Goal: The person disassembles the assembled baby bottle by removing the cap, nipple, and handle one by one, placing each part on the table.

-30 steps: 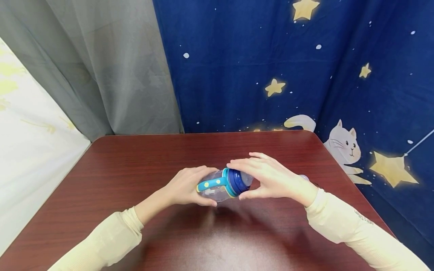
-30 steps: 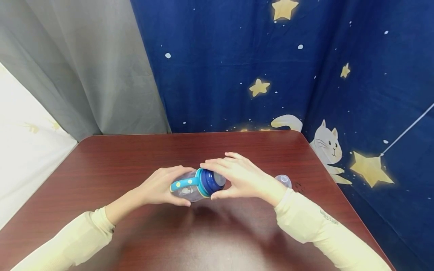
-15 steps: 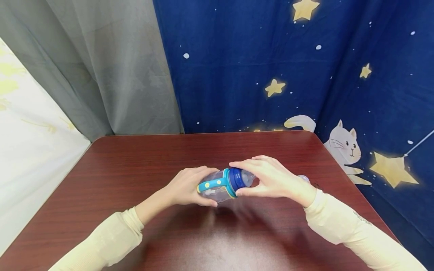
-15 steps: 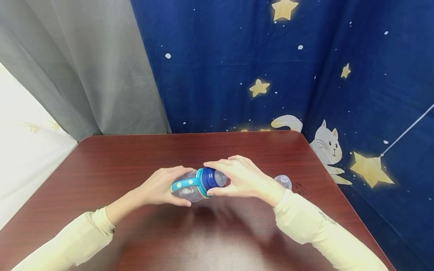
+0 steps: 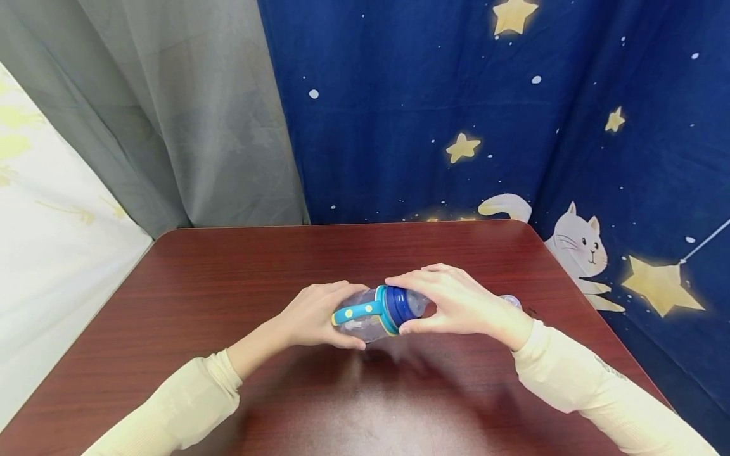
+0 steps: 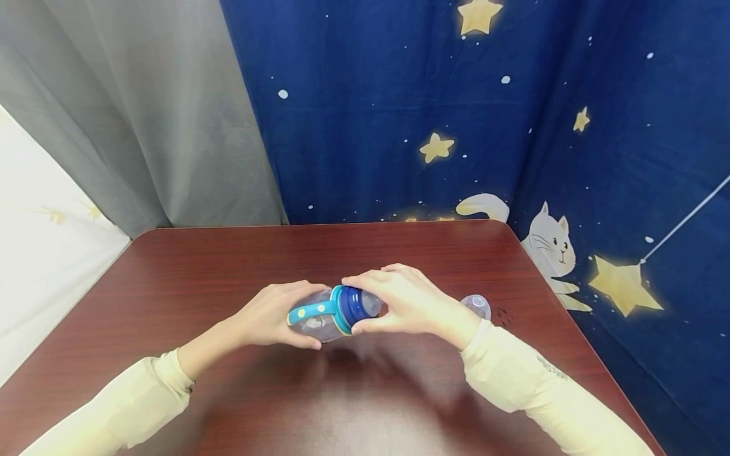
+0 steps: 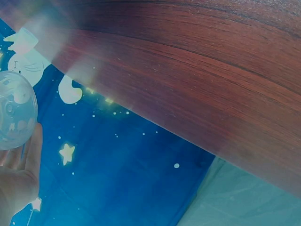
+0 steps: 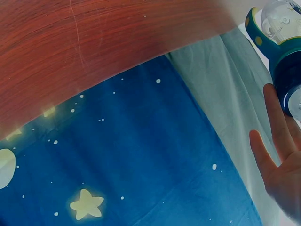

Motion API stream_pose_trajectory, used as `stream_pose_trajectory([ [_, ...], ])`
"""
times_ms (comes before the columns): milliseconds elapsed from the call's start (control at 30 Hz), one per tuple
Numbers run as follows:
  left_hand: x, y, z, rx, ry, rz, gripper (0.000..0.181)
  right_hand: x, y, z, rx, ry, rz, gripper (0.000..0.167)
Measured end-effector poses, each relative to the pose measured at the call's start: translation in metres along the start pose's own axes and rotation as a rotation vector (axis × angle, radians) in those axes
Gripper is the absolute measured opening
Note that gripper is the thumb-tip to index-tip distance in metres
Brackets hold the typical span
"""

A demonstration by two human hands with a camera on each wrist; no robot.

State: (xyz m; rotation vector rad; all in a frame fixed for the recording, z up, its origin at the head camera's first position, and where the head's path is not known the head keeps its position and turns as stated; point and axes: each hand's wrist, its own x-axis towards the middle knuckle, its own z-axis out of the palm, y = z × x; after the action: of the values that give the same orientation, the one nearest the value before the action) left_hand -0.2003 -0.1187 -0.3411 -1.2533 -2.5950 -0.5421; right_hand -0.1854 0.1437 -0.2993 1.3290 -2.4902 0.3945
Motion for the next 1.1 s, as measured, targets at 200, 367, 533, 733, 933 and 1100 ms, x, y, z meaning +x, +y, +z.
stream_pose_trajectory([
  [200, -0.0002, 0.0000, 0.0004, -0.010, -0.004, -0.008, 0.074, 0.0004, 0.0011, -0.0004, 0.003, 0.001, -0.054, 0.066],
  [367, -0.0006, -0.0003, 0.0008, -0.017, -0.010, -0.012, 0.075, -0.0002, 0.0026, 0.0005, -0.010, 0.012, -0.104, 0.067],
  [533, -0.0010, -0.0004, 0.0006, -0.016, -0.005, -0.007, 0.076, -0.0005, 0.0041, 0.0014, -0.016, 0.028, -0.142, 0.066],
  [733, -0.0013, -0.0002, 0.0008, -0.011, 0.011, 0.008, 0.077, -0.0010, 0.0051, 0.0013, -0.011, 0.037, -0.163, 0.066],
  [933, -0.0013, -0.0007, 0.0013, -0.005, 0.012, 0.002, 0.077, -0.0026, 0.0053, 0.0008, -0.004, 0.047, -0.184, 0.066],
  [1100, -0.0014, -0.0012, 0.0020, -0.008, 0.001, -0.013, 0.076, -0.0038, 0.0061, 0.0012, -0.011, 0.053, -0.197, 0.067],
])
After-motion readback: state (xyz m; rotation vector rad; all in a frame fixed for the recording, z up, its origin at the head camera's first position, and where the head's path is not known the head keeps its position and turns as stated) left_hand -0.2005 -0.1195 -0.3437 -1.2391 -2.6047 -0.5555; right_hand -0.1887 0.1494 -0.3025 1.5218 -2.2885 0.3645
